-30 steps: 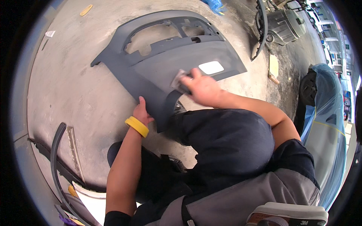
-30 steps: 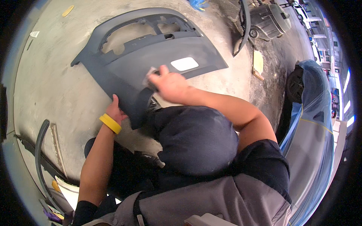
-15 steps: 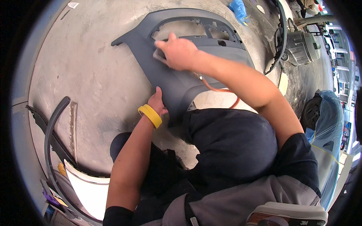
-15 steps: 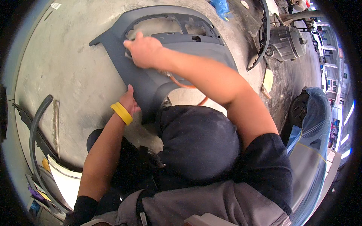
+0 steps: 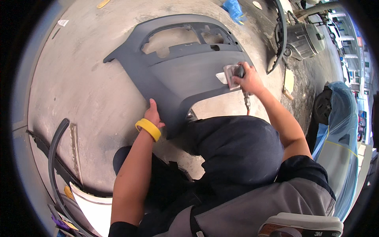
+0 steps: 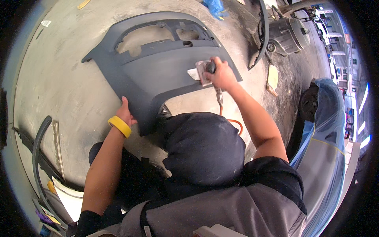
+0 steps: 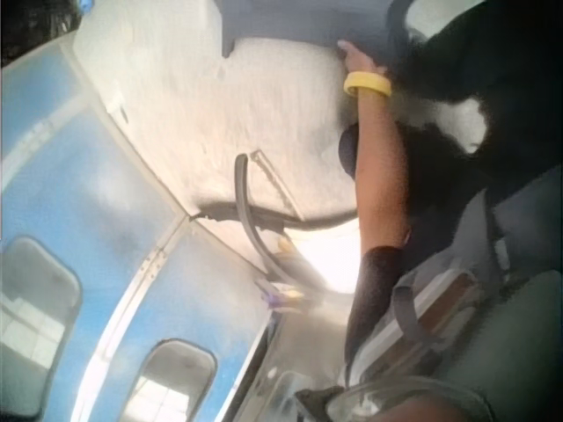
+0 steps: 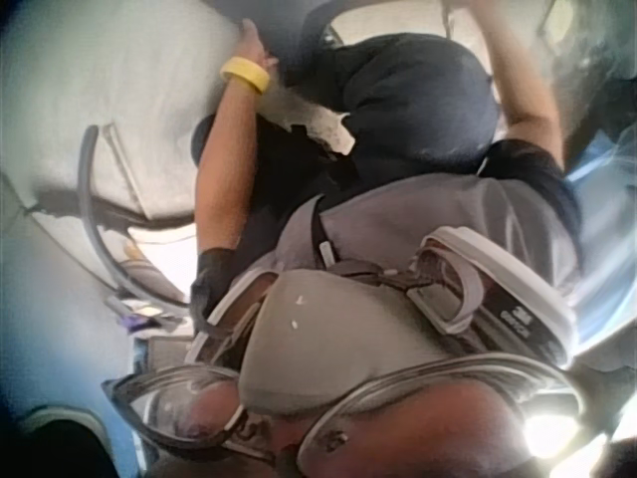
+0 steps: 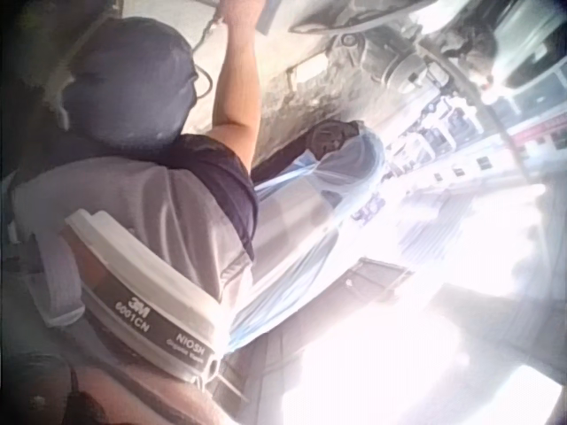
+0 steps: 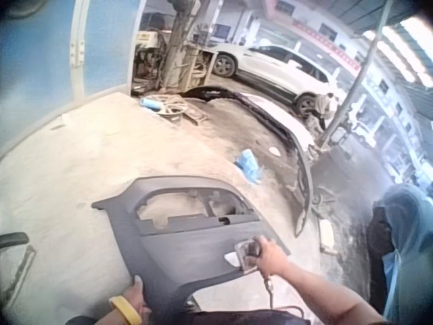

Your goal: The person uses a pneumatic sander to smooth the surfaces of two black plastic car parts, a curved trim piece and a larger panel, on the floor of a workshop.

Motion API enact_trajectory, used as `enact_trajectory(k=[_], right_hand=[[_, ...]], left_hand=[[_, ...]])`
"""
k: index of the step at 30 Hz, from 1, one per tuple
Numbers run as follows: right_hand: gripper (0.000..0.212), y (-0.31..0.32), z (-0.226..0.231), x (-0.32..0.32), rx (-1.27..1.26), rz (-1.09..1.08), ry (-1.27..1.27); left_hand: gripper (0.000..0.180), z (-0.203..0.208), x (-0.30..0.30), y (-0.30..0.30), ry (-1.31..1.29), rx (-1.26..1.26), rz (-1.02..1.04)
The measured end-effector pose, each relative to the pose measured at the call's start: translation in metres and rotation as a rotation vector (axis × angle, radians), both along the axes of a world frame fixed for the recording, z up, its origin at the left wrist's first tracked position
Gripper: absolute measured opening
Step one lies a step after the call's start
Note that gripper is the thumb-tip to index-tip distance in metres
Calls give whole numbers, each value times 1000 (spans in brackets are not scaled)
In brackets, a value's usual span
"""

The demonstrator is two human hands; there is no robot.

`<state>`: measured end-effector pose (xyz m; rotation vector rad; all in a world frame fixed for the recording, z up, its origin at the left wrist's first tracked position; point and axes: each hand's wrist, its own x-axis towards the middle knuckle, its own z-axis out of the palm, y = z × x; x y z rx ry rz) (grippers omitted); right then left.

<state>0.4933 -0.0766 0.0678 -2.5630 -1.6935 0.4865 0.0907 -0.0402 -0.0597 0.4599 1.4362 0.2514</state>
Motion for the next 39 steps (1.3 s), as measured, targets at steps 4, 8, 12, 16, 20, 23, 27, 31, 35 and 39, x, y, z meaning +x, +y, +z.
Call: enact_trajectory(k=[4, 8, 12, 16, 20, 23, 27, 31, 35, 39], right_hand=[[75, 7, 0, 8, 44, -174, 55], [60, -2, 4, -90, 102, 220, 94], [57, 2, 10, -162, -62, 399, 119], [63, 38, 18, -147, 35, 345, 15], [64, 95, 27, -140, 46, 327, -49], [53, 122, 27, -180, -24, 472, -33], [48, 142, 30, -239, -136, 634, 25], [50, 161, 36, -249, -171, 653, -1], [53, 149, 30, -194, -87, 461, -32], [73, 108, 11, -89, 52, 151, -50]], left_hand=[[81, -6, 2, 0, -57, 8, 39], [81, 5, 8, 0, -81, -48, 85], [84, 3, 9, 0, -17, 6, 30], [81, -16, 4, 2, -86, -7, 50], [81, -10, -2, -1, -44, 53, 13], [77, 7, -3, -4, -90, 66, 2], [72, 11, -6, -2, -83, -2, -27], [72, 4, -10, -2, -140, 11, -32], [73, 5, -8, -3, -168, 7, 7], [74, 7, -3, 0, -136, 39, -16]])
